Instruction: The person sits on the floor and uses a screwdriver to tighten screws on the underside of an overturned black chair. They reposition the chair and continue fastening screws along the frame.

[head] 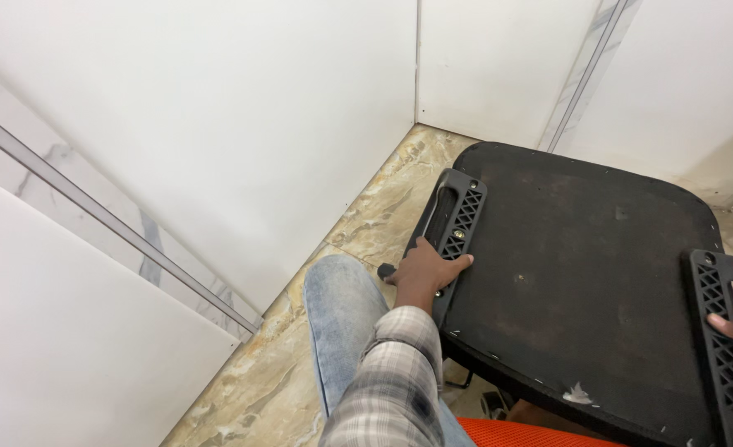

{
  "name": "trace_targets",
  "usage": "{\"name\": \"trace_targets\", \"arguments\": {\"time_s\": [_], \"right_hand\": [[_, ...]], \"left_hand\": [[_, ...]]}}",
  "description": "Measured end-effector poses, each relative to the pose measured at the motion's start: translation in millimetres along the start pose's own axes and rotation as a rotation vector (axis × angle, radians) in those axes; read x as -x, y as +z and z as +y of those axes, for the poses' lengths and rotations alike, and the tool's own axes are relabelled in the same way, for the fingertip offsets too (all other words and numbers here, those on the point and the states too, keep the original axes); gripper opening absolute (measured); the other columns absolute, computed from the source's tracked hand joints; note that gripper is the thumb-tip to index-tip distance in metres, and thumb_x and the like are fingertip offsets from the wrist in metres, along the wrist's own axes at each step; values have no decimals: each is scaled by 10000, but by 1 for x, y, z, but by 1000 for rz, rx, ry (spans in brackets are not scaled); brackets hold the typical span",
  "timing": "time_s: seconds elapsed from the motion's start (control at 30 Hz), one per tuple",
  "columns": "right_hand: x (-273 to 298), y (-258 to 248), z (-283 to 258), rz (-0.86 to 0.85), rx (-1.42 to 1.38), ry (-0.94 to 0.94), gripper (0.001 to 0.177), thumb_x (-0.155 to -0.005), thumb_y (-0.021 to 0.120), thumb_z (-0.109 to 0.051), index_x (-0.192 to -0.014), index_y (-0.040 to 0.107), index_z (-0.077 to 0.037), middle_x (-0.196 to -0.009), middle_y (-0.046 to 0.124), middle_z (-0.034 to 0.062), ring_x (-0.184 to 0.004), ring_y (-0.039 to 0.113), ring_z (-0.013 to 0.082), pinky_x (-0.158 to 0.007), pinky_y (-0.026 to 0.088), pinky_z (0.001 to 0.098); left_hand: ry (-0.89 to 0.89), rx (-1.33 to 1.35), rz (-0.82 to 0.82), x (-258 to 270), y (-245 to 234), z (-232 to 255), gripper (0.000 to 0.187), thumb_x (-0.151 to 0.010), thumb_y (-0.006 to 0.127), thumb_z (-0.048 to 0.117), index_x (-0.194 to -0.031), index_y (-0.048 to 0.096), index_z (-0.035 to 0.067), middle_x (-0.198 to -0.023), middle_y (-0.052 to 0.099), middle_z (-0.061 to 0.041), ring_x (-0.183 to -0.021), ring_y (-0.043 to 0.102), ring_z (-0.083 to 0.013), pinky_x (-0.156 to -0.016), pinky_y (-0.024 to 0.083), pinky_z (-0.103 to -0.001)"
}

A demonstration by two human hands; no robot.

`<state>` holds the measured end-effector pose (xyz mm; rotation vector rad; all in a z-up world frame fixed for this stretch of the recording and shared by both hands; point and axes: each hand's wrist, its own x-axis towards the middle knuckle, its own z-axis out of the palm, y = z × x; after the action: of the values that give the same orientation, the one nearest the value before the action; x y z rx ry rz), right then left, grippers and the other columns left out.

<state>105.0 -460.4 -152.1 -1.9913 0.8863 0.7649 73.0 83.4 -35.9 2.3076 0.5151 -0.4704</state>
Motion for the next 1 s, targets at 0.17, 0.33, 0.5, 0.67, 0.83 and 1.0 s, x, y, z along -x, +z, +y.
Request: {"name": "trace_targets", "arguments": {"time_s": [0.17, 0.33, 0.5, 0.67, 0.83, 1.0], "right_hand": [[3, 1, 6, -43, -157, -78, 665, -969, 614, -445, -1316, 613, 122, -929, 730, 348, -600, 653, 321, -591, 579, 423], [13, 4, -19, 19, -114, -46, 713, -1002, 612, -443, -1409, 577, 140, -874, 709, 361, -518, 655, 354, -489, 503, 383], [43, 22, -40, 94, -85, -152, 731, -909, 703, -485, -1478, 574, -44, -714, 486, 112, -467, 312, 150, -406, 290, 311], [68, 49, -43, 30, -96, -101, 782, -896, 714, -472, -1467, 523, 27, -667, 573, 91, -497, 380, 145, -422, 365, 306], [88, 53, -39, 41, 52, -47, 796, -929, 685, -564, -1384, 553, 75, -663, 427, 66, -494, 440, 169, -417, 417, 319], [118, 64, -50, -50, 423, 7, 821, -944, 498, -670, -1344, 595, 40, -685, 605, 101, -483, 437, 149, -407, 374, 322]], "left_hand": [[61, 132, 22, -1, 8, -11, 1055, -610, 817, 591, -1387, 520, -58, -1251, 690, -240, -1127, 710, -375, -971, 558, -459], [128, 82, 137, -2, -15, -16, 949, -601, 822, 550, -1312, 599, -38, -1243, 689, -249, -1100, 711, -384, -936, 570, -444], [145, 105, 122, -25, -58, -42, 900, -585, 788, 542, -1285, 658, -8, -1211, 751, -221, -1062, 752, -333, -920, 590, -409], [53, -5, 111, -37, -53, -41, 976, -730, 753, 529, -1494, 416, 25, -1430, 561, -228, -1281, 589, -383, -1074, 475, -480], [125, -413, 432, -19, -21, 3, 688, -992, 591, 246, -1584, 327, 16, -1661, 234, -245, -1538, 232, -441, -1233, 198, -585], [383, -231, 80, 62, 68, 51, 742, -1016, 510, 407, -1575, 242, -1, -1691, 15, -222, -1556, -28, -417, -1240, 42, -574]]}}
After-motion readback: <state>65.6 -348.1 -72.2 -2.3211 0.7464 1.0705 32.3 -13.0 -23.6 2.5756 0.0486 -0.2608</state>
